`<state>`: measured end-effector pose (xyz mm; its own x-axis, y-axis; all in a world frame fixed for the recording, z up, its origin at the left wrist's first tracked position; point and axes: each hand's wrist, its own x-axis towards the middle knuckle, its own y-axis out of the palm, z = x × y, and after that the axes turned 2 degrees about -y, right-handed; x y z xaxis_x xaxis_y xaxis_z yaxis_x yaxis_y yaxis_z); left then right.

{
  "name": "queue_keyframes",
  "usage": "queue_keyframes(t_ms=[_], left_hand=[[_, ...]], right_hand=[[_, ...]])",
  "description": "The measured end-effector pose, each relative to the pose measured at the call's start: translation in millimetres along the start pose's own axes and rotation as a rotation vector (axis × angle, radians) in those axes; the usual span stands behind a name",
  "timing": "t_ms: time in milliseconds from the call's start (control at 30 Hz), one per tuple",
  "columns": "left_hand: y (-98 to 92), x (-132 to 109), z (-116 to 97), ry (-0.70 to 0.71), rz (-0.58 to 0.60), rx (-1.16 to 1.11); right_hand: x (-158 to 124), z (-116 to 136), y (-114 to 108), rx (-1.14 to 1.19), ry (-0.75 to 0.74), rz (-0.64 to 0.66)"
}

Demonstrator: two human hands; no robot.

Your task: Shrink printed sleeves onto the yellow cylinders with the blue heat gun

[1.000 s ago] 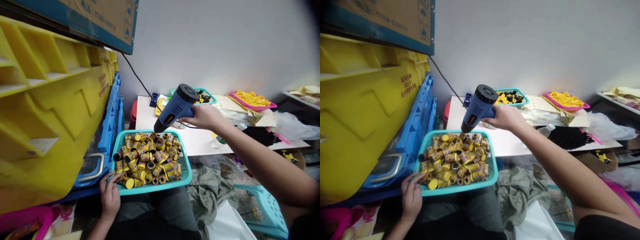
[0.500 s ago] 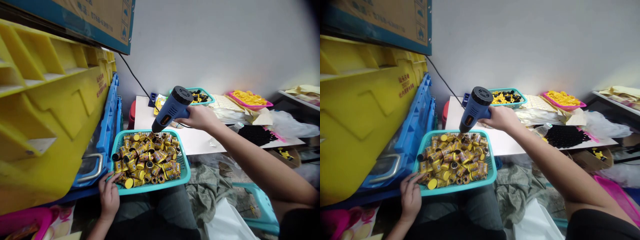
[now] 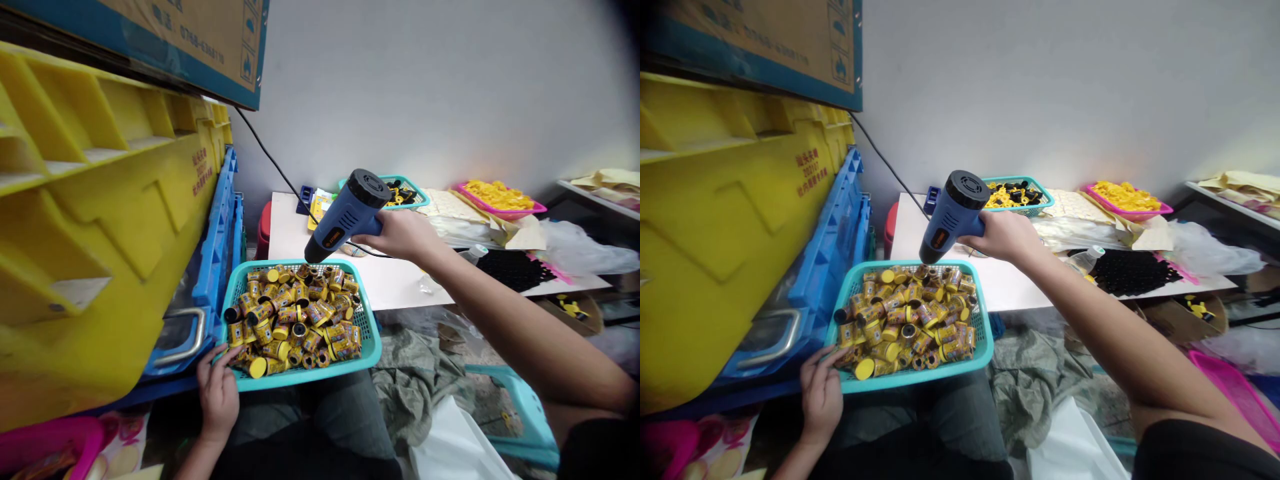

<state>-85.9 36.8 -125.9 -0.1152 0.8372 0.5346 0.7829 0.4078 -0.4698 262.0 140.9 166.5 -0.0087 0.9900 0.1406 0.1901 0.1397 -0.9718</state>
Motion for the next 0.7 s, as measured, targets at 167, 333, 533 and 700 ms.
queue_keyframes(t_ms=[167,333,533,700], left_hand=[[-0.7,1,-1,0.032,0.002,0.014],[-0.6,1,-1,0.034,-0.003,0.007],[0.2,0,0,0.042,-0.007,0.011],[-0.3,1,-1,0.06,-0.002,0.014]], right_hand=[[-2,0,1,0.001,0.009,0.013],[-3,4,0,0.019,-0.003,0.008],[-9,16,-4,0.021,-0.037,-0.023],[-11,20,-2,0.017,-0.049,-0.055]])
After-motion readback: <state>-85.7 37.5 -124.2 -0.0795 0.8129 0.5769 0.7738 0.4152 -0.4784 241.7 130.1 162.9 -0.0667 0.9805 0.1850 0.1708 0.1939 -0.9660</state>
